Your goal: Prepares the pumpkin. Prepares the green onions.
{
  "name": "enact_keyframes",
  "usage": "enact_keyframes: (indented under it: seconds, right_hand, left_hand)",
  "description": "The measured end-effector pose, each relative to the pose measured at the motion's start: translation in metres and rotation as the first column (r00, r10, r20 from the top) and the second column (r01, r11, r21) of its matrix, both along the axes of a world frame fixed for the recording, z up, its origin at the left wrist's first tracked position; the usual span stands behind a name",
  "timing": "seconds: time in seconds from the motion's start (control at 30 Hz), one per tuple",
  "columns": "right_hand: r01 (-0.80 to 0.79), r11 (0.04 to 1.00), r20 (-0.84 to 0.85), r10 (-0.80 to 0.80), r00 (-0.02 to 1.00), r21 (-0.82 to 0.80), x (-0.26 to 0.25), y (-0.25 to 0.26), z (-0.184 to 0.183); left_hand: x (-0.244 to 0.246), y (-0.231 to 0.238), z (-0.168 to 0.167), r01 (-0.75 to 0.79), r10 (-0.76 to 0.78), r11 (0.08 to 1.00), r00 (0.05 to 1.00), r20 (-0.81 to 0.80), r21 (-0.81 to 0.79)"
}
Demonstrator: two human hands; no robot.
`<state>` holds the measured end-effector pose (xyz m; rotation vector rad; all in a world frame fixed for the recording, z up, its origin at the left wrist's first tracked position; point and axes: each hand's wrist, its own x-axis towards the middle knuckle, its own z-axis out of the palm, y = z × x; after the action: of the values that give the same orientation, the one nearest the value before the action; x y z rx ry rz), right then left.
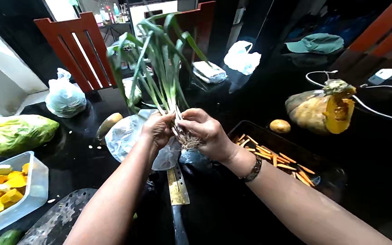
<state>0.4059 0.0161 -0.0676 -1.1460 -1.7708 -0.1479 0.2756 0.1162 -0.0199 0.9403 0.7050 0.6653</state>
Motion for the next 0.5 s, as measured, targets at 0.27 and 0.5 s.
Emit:
enact_keyframes:
  seconds: [0.27,0.5]
  right_hand:
    - [-0.228,0.854,-0.729,-0.226,0.646,-0.467,-0.020,-0.002,0.022]
    - [-0.197,0.780,-0.723,-0.411,0.555,-0.595,-0.029,0.010,0.019]
  left_hand:
    - [-0.003,-0.005,0.001,-0.104,0.107,0.994,0.992,-0.065,0.045]
    - [0.003,-0.011,-0.013,-0.016,0.054,0.971,0.987,-0.150,0.240]
